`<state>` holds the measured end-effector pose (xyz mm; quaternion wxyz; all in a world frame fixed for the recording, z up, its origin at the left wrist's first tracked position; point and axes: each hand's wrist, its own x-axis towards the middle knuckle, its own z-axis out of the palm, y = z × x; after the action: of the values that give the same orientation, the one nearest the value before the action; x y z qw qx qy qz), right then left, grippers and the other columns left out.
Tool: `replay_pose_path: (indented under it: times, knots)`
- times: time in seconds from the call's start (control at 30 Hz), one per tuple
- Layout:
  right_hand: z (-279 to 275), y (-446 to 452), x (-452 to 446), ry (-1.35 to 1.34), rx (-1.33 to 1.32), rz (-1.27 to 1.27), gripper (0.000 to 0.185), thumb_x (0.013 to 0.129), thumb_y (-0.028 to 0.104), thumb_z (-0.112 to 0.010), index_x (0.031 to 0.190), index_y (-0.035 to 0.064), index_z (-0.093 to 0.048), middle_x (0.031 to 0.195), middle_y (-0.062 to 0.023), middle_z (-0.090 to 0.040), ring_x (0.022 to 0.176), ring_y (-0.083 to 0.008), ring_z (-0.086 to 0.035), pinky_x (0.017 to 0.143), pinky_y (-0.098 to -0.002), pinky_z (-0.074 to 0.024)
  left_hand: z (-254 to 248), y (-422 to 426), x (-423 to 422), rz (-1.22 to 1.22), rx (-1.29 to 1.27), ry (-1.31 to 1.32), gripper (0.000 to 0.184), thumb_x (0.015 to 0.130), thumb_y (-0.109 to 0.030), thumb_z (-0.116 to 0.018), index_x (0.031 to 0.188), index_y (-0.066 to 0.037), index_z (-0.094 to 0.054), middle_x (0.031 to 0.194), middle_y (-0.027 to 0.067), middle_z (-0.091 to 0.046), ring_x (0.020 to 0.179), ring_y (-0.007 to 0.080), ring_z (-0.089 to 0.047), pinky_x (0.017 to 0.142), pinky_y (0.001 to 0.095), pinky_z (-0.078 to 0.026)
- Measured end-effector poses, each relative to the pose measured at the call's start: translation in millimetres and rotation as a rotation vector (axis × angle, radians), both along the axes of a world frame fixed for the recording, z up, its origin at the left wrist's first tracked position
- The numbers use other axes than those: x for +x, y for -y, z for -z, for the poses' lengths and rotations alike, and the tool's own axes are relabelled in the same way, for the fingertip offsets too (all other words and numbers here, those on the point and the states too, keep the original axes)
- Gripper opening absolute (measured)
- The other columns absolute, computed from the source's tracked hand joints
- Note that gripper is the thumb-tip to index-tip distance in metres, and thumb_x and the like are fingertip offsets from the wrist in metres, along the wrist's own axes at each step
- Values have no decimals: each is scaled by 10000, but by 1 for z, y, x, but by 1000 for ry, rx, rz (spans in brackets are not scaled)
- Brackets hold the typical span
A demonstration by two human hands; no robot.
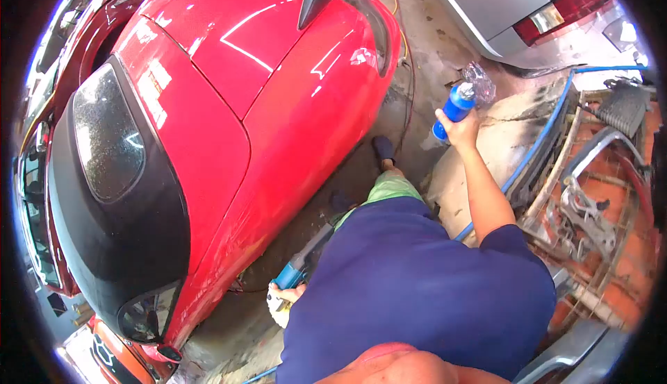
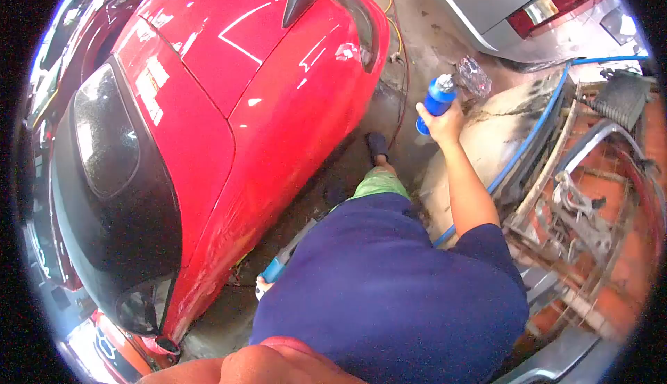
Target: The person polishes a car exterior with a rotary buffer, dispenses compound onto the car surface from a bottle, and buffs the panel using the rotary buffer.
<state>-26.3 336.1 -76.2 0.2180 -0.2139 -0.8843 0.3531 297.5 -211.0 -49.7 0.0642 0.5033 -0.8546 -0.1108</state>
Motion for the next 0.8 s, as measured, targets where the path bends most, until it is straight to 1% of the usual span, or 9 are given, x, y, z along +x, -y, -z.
replay_pose_path:
  times: [0.13,0.23,0.27,0.3,0.43,0.53,0.73,0.77,0.8]
  knots:
    - [40,-22,-12,209,-62,-85,698,669,353,-972,1232,60,-680,1118,-196,-770,1048,-368,-751,923,-469,-579,-14,-28,-23,229,-78,455,422,933,-428,-718,1247,-146,-713,1100,127,-764,1008,307,-729,869,403,-565]
    - [73,-41,-16,270,-106,-156,748,668,388,-964,1274,69,-664,1139,-200,-767,1075,-386,-744,941,-470,-579,-35,-70,-67,201,5,622,412,983,-422,-645,1268,-129,-700,1190,143,-746,1093,333,-711,964,425,-549]
    - [72,-46,-20,324,-109,-196,763,675,400,-963,1289,68,-655,1153,-195,-765,1090,-383,-740,956,-471,-574,-48,-88,-85,197,8,645,394,1030,-430,-554,1233,-135,-718,1174,158,-751,1090,364,-714,943,463,-559]
    - [65,-48,-24,383,-112,-240,778,682,412,-961,1304,68,-646,1167,-190,-763,1104,-380,-736,971,-472,-569,-50,-106,-98,171,40,607,398,1019,-424,-576,1250,-126,-702,1192,159,-740,1105,359,-703,957,461,-550]
    - [39,-49,-54,538,-80,-429,844,681,485,-956,1336,74,-617,1195,-188,-756,1146,-393,-722,995,-484,-559,-22,-173,-120,-109,427,-273,466,973,-400,-663,1322,-93,-641,1263,161,-694,1167,339,-657,1016,454,-511]
    - [25,-42,-69,471,-127,-553,780,694,533,-947,1260,98,-633,1160,-190,-751,1114,-407,-721,961,-489,-567,-2,-198,-128,-187,621,-719,555,939,-382,-729,1376,-67,-595,1317,162,-660,1213,323,-624,1060,448,-482]
    - [-31,7,-64,292,-291,-905,692,689,551,-962,1141,95,-705,1055,-128,-750,996,-335,-745,894,-414,-585,8,-210,-154,-39,686,-1085,782,870,-346,-861,1483,-17,-503,1423,164,-591,1305,293,-556,1148,437,-424]
    - [-38,16,-58,229,-281,-971,683,680,551,-967,1120,94,-714,1050,-122,-750,986,-326,-748,885,-410,-587,4,-213,-153,11,723,-1080,824,859,-340,-883,1501,-9,-487,1441,165,-580,1320,288,-544,1163,435,-415]
    - [-43,23,-52,208,-253,-1031,709,665,571,-967,1129,97,-717,1037,-116,-747,957,-334,-746,869,-421,-592,-1,-201,-144,94,839,-896,905,860,-290,-872,1561,22,-392,1447,189,-555,1336,320,-528,1174,461,-402]
